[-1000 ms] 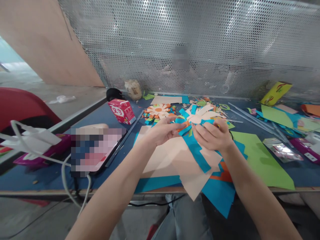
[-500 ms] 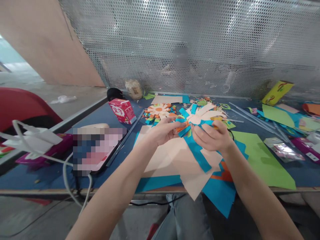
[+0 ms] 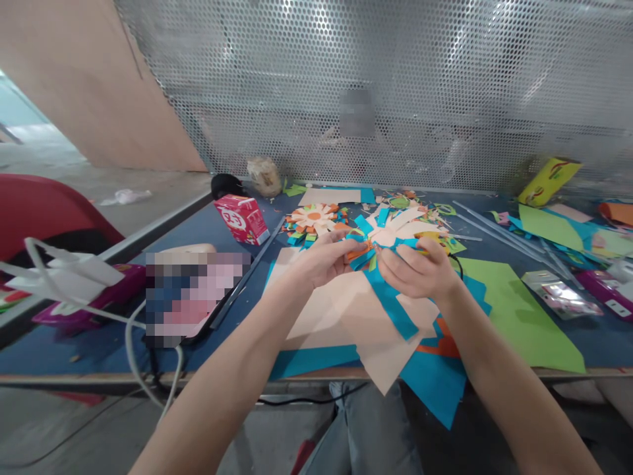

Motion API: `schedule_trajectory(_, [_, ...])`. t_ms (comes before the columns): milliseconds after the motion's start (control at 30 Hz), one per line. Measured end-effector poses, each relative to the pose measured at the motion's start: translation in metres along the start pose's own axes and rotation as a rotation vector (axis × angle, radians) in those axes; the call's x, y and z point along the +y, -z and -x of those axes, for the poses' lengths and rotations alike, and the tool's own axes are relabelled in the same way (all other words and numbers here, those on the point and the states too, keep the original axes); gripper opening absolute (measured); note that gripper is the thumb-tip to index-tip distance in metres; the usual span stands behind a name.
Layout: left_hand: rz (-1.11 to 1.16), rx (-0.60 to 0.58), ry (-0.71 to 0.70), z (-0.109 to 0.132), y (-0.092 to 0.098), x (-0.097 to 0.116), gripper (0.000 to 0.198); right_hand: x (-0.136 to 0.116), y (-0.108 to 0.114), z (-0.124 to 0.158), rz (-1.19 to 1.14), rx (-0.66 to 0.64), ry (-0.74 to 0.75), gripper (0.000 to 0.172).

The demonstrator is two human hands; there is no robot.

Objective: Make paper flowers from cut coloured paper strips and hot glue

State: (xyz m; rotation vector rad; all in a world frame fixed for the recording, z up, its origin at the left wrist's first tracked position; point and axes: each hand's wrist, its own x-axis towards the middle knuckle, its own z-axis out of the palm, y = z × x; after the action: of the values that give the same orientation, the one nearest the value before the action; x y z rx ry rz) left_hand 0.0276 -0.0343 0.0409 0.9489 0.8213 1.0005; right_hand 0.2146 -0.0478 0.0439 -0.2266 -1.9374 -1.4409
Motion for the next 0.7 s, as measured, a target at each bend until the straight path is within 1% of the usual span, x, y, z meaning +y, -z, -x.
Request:
schedule_trajectory(67, [0.003, 0.010, 0.023, 0.002, -0.001, 0.004, 0.018, -0.001, -0.001, 0.002, -0.012, -0.019, -0.069, 0.012])
schedule_trajectory(133, [0.025, 0.003, 0.095, 0.003, -0.002, 0.008, 0.025, -0.001, -0.003, 0.004, -0.058, -0.031, -0.230, 0.011])
schedule_trajectory(200, [0.064, -0.008, 0.148, 0.004, -0.001, 0.012, 0.046, 0.001, -0.007, 0.008, -0.158, 0.003, -0.496, 0.008])
schedule_trajectory(233, [0.074, 0.008, 0.134, 0.004, 0.001, 0.013, 0.057, 0.002, -0.009, 0.009, -0.228, 0.033, -0.664, 0.003])
schedule_trajectory(267, [0.066, 0.047, 0.083, 0.003, 0.002, 0.013, 0.064, 0.004, -0.011, 0.011, -0.311, 0.063, -0.845, 0.005])
schedule_trajectory(300, [0.036, 0.102, -0.007, 0.001, 0.004, 0.012, 0.067, 0.006, -0.014, 0.012, -0.404, 0.092, -1.028, 0.011])
schedule_trajectory(367, [-0.087, 0.222, -0.227, -0.003, 0.007, 0.009, 0.062, 0.009, -0.019, 0.016, -0.622, 0.117, -1.346, 0.021])
schedule_trajectory(400, [-0.159, 0.252, -0.326, -0.005, 0.008, 0.007, 0.059, 0.009, -0.022, 0.017, -0.737, 0.114, -1.466, 0.024])
schedule_trajectory(433, [-0.220, 0.262, -0.408, -0.006, 0.009, 0.005, 0.056, 0.009, -0.024, 0.018, -0.848, 0.104, -1.550, 0.026])
schedule_trajectory(500, [-0.283, 0.224, -0.527, -0.007, 0.009, 0.003, 0.051, 0.007, -0.026, 0.018, -1.030, 0.069, -1.639, 0.027])
schedule_trajectory(567, [-0.273, 0.143, -0.612, -0.006, 0.007, 0.003, 0.048, 0.003, -0.026, 0.015, -1.161, 0.002, -1.644, 0.025])
schedule_trajectory(633, [-0.250, 0.067, -0.668, -0.004, 0.004, 0.004, 0.045, -0.002, -0.025, 0.011, -1.226, -0.091, -1.619, 0.024])
schedule_trajectory(700, [-0.255, 0.038, -0.693, -0.003, 0.002, 0.004, 0.043, -0.006, -0.024, 0.007, -1.219, -0.185, -1.602, 0.026])
